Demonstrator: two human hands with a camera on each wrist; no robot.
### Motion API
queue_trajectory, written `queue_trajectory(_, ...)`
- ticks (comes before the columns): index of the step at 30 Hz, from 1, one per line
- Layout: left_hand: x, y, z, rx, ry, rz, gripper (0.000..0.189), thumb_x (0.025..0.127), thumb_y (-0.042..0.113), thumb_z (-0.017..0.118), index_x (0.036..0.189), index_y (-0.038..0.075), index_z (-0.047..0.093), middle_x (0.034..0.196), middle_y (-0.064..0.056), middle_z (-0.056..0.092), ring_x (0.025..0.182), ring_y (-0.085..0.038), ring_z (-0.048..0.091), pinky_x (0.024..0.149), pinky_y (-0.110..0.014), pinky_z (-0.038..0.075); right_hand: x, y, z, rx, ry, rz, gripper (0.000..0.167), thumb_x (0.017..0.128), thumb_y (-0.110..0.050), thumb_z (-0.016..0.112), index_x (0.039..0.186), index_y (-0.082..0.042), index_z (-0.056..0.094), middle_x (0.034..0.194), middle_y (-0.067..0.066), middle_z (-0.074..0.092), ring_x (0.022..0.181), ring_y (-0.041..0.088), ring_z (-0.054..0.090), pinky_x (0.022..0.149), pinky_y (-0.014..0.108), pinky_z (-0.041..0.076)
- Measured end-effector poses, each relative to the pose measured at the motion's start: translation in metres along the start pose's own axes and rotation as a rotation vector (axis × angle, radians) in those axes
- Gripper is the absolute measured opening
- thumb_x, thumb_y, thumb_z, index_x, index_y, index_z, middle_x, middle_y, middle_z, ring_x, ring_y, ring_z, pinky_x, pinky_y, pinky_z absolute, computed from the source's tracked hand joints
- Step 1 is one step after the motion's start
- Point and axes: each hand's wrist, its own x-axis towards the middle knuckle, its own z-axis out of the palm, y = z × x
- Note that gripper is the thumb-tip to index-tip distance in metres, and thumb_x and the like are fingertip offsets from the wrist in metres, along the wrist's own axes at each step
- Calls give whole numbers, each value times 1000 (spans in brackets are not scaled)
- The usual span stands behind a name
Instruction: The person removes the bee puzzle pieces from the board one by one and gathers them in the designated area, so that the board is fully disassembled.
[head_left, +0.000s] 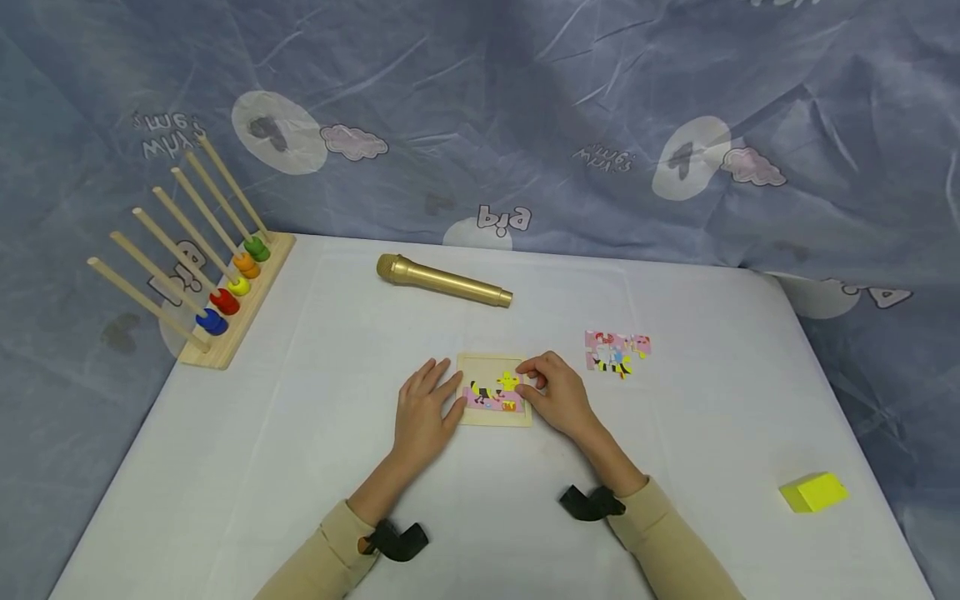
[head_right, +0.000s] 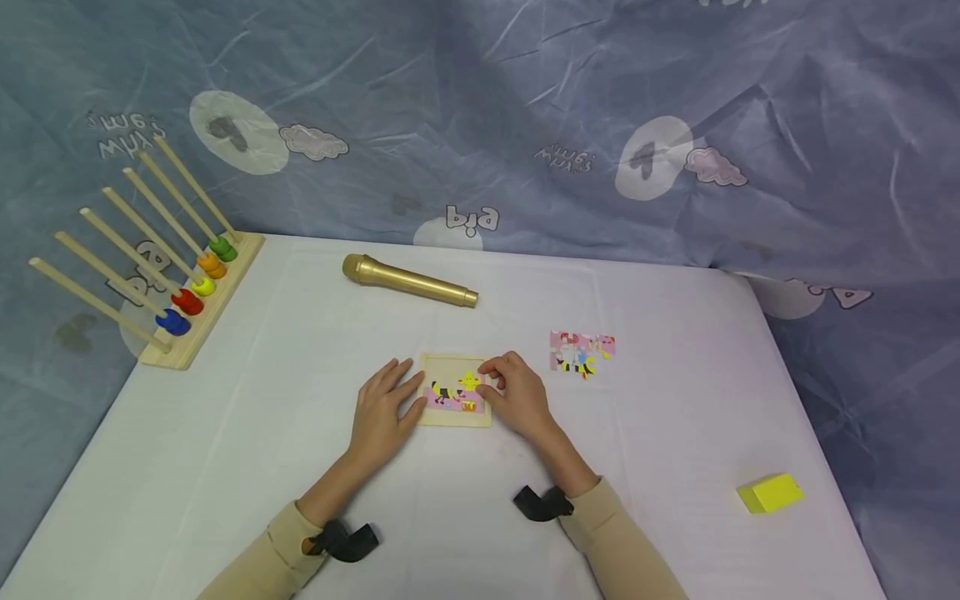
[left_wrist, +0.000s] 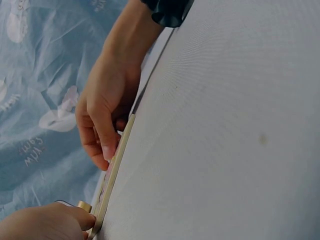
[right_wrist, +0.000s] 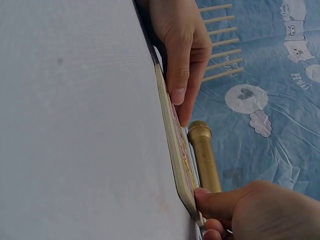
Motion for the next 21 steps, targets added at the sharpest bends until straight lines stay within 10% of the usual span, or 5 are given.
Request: queue_trajectory(21,0,0,0,12,3,9,38,88,24,70,123,8,68,141,-13,55,138,-33,42,109,-53,32,-1,0,2,49,17,-31,26,81,-6,77,101,-8,61,86,4,60,70,13,48,62,24,37)
